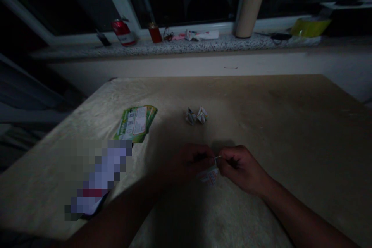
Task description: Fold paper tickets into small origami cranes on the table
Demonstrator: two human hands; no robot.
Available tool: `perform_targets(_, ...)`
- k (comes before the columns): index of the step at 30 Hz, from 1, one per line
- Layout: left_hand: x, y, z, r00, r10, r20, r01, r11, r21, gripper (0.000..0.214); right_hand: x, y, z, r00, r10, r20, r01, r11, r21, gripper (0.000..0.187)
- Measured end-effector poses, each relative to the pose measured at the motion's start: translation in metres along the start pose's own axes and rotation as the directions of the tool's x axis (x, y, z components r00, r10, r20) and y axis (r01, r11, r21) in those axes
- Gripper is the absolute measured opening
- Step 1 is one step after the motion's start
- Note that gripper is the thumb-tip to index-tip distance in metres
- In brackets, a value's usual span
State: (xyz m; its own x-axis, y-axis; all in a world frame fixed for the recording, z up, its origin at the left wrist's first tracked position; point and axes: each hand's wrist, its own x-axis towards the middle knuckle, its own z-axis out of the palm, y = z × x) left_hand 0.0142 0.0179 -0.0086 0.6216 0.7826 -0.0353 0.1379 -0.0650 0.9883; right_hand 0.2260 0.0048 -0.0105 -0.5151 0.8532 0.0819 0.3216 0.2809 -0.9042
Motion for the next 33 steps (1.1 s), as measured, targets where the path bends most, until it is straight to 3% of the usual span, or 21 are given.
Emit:
perform_targets(11,0.0,0.004,0.003,0.999,-0.004,0.034,0.005,1.0,-0.025,0.029,0.001,-0.009,0.001,0.986,-0.139,-0.088,0.12,0.974,-0.192,0.041)
perform_targets(19,-0.001,0.004,0.0,1.0,-0.009,0.027,0.01,0.999,-0.048,0.03,0.001,-0.007,0.002,0.994,-0.07,-0.078,0.068,0.997,-0.034,0.036)
perform_targets(28,-0.002,0.0,0.002,1.0,0.011,-0.002,-0.011,0.998,-0.056,0.031,-0.002,0.001,-0.004,0.998,-0.011,0.056,0.005,0.995,0.096,0.018)
perform_targets(33,-0.003,0.002,0.0,1.0,-0.005,0.012,0.005,1.0,-0.025,0.033,-0.002,-0.002,-0.004,0.997,-0.03,0.067,0.023,0.995,0.099,0.026)
